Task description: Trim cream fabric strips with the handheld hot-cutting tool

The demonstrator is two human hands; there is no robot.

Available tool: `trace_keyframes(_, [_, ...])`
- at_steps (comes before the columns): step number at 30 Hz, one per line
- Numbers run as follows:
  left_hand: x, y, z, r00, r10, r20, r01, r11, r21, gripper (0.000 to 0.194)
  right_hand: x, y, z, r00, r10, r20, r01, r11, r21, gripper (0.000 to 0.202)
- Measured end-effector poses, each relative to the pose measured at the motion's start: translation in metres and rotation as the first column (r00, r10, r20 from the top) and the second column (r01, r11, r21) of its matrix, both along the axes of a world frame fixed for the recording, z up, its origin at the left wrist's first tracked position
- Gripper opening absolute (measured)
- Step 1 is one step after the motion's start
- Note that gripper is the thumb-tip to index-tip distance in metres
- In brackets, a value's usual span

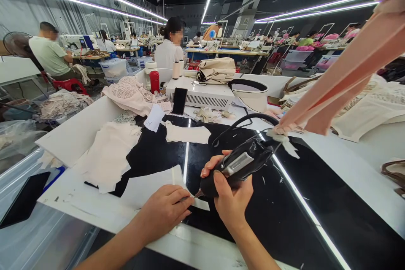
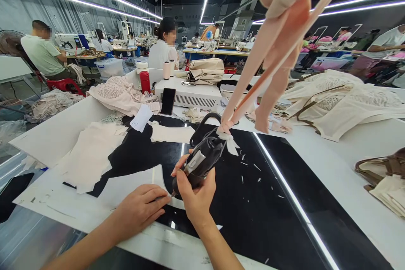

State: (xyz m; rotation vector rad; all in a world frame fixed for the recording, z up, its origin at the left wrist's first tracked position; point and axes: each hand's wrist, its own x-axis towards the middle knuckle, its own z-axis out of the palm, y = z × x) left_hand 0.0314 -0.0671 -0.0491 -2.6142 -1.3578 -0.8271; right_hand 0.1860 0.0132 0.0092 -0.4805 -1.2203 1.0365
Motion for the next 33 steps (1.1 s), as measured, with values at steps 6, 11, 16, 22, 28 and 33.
trace_keyframes(6, [0.0,0.0,-0.001,1.0,0.001,0.015,-0.001,1.0,0.002,0.02,0.008,-0.001,0.004,1.0,-0.025,-0.016,0.025,1.0,-0.02,0.031])
trace_keyframes(11, [-0.001,0.0,-0.002,1.0,0.007,0.008,-0.007,1.0,-0.003,0.021,0.014,-0.002,0.002,0.999,-0.052,-0.005,0.052,0.998,-0.024,0.031])
trace_keyframes(16, [-0.001,-0.001,-0.003,1.0,0.004,0.007,-0.004,1.0,-0.01,0.022,0.014,0.0,-0.001,0.999,-0.045,0.018,0.045,0.999,-0.027,0.03])
trace_keyframes(22, [-0.002,-0.001,0.0,1.0,0.002,0.001,-0.002,1.0,-0.017,0.023,0.011,-0.007,0.003,0.999,0.005,-0.04,-0.006,1.0,-0.03,0.032])
trace_keyframes(28, [-0.002,-0.001,0.001,1.0,-0.001,-0.005,0.001,1.0,-0.026,0.024,0.003,-0.013,-0.001,0.997,0.059,-0.055,-0.061,0.998,-0.031,0.035])
trace_keyframes(33, [-0.002,-0.001,0.002,1.0,-0.004,-0.004,0.003,1.0,-0.01,0.024,0.002,-0.013,0.0,0.998,0.042,-0.037,-0.043,0.999,-0.026,0.028])
